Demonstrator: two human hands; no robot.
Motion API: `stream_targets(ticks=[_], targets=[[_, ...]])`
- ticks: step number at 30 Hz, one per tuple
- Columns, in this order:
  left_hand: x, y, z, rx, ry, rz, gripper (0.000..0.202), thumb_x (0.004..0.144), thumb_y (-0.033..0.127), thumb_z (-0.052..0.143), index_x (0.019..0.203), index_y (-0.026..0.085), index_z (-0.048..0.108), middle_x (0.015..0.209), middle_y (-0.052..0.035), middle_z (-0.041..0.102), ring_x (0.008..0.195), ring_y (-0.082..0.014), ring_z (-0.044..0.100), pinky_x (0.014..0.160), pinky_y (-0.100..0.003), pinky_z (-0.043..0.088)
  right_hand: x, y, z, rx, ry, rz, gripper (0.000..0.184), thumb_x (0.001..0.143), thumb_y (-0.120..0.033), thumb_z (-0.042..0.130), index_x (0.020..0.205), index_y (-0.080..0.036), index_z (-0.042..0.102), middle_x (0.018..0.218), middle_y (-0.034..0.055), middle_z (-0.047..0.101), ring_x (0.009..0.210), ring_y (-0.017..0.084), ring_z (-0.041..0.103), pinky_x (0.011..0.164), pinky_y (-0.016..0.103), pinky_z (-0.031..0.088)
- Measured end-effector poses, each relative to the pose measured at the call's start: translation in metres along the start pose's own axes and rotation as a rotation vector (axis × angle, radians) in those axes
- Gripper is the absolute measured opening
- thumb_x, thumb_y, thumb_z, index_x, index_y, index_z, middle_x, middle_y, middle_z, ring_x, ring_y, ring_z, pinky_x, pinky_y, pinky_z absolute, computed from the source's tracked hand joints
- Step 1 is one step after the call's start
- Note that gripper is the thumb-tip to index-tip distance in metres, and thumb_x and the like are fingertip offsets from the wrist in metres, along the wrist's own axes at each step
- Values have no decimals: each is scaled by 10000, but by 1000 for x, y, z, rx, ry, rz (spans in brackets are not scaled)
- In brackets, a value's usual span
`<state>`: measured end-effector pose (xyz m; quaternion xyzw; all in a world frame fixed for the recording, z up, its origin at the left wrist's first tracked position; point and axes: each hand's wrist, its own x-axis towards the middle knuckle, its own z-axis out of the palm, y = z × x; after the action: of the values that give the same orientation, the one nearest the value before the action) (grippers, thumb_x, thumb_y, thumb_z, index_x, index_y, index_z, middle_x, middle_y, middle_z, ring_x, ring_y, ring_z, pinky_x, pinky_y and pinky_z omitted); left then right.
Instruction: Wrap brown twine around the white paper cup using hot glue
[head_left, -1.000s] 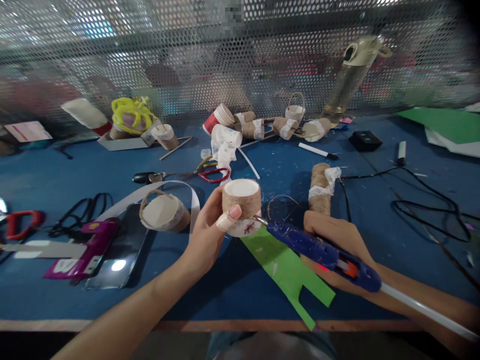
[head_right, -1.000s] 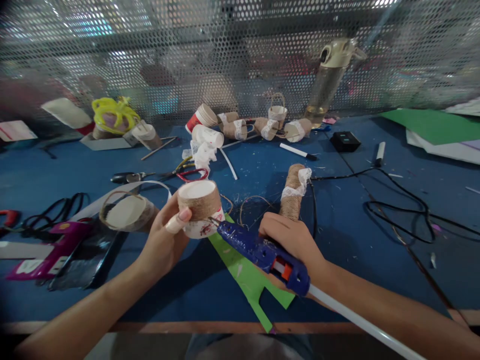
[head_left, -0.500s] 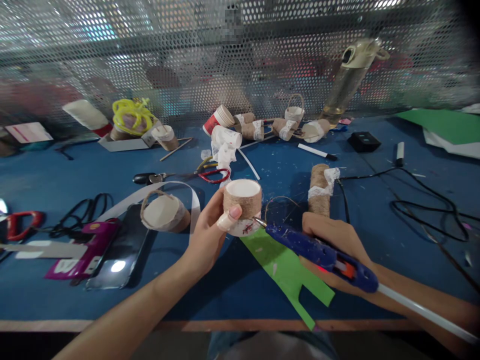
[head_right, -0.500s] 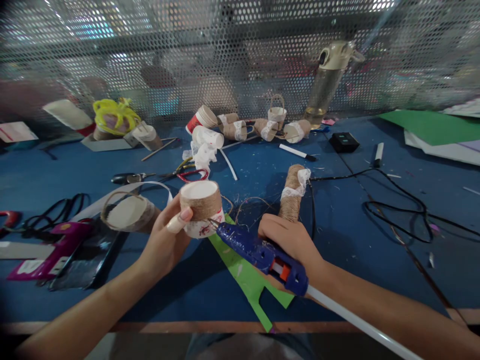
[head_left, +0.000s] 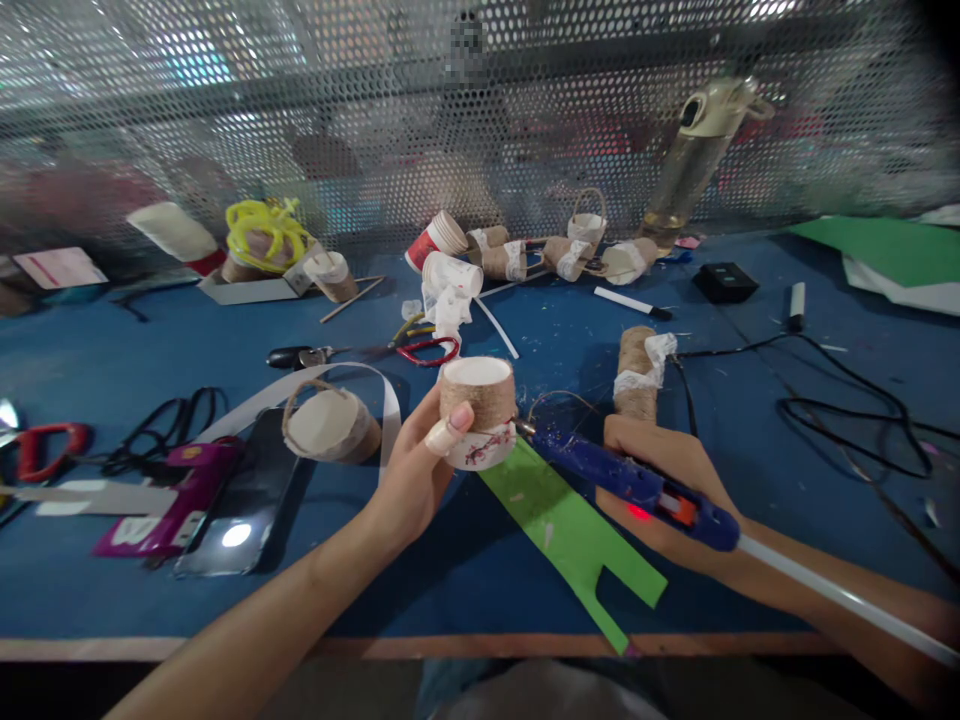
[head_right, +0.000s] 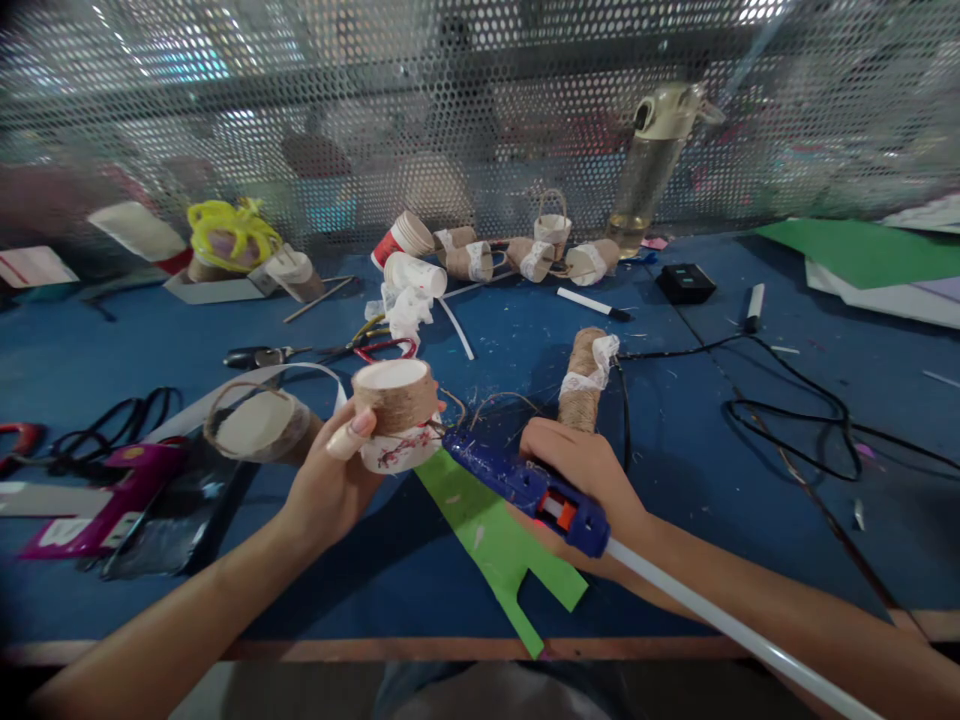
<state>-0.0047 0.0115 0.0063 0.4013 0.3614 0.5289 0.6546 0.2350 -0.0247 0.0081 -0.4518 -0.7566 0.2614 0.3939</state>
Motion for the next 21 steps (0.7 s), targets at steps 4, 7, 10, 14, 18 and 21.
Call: stream_targets(ticks=[4, 7, 10, 14, 18, 21], targets=[[0, 0, 0, -4, 10, 4, 631, 820, 465, 809, 1391, 241, 661, 1070, -79, 785, 954, -257, 725, 861, -352, 560, 0, 0, 1, 1, 8, -8, 316, 799, -121, 640, 687, -241, 370, 643, -75, 385, 540, 98, 359, 529, 266, 271], [1, 0, 0, 0, 3, -6, 667, 823, 473, 803, 1426, 244, 631, 1077, -82, 785, 990, -279, 724, 882, -371, 554, 0, 0, 1, 6, 3, -24, 337, 804, -121, 644, 692, -244, 351, 644, -74, 381, 533, 100, 368, 527, 269, 269], [1, -1, 0, 7, -8, -31, 612, 821, 477, 804, 1364, 223, 680, 1107, -96, 782, 1050, -299, 717, 901, -378, 557, -1, 0, 0, 1, -25, -44, 321, 787, -119, 644, 703, -248, 362, 656, -67, 403, 538, 111, 394, 532, 276, 287], [2, -2, -1, -14, -17, -34, 503, 836, 462, 796, 1272, 220, 738, 1152, -92, 773, 1041, -271, 715, 887, -348, 566, -2, 0, -1, 14, -44, -43, 295, 791, -128, 635, 714, -244, 374, 670, -63, 418, 540, 103, 397, 538, 277, 294], [3, -2, -1, -42, 9, -21, 408, 853, 438, 784, 1204, 231, 767, 1080, -58, 776, 942, -220, 709, 829, -309, 559, -1, -1, -1, 4, -20, -17, 316, 792, -119, 633, 698, -242, 357, 661, -67, 402, 546, 101, 382, 545, 278, 286], [3, -1, -1, -42, 33, -19, 377, 861, 451, 771, 1160, 220, 782, 1053, -61, 779, 938, -225, 704, 846, -322, 556, 0, 0, -1, 3, -9, -1, 314, 792, -126, 643, 700, -244, 366, 661, -65, 413, 552, 108, 395, 547, 283, 288]])
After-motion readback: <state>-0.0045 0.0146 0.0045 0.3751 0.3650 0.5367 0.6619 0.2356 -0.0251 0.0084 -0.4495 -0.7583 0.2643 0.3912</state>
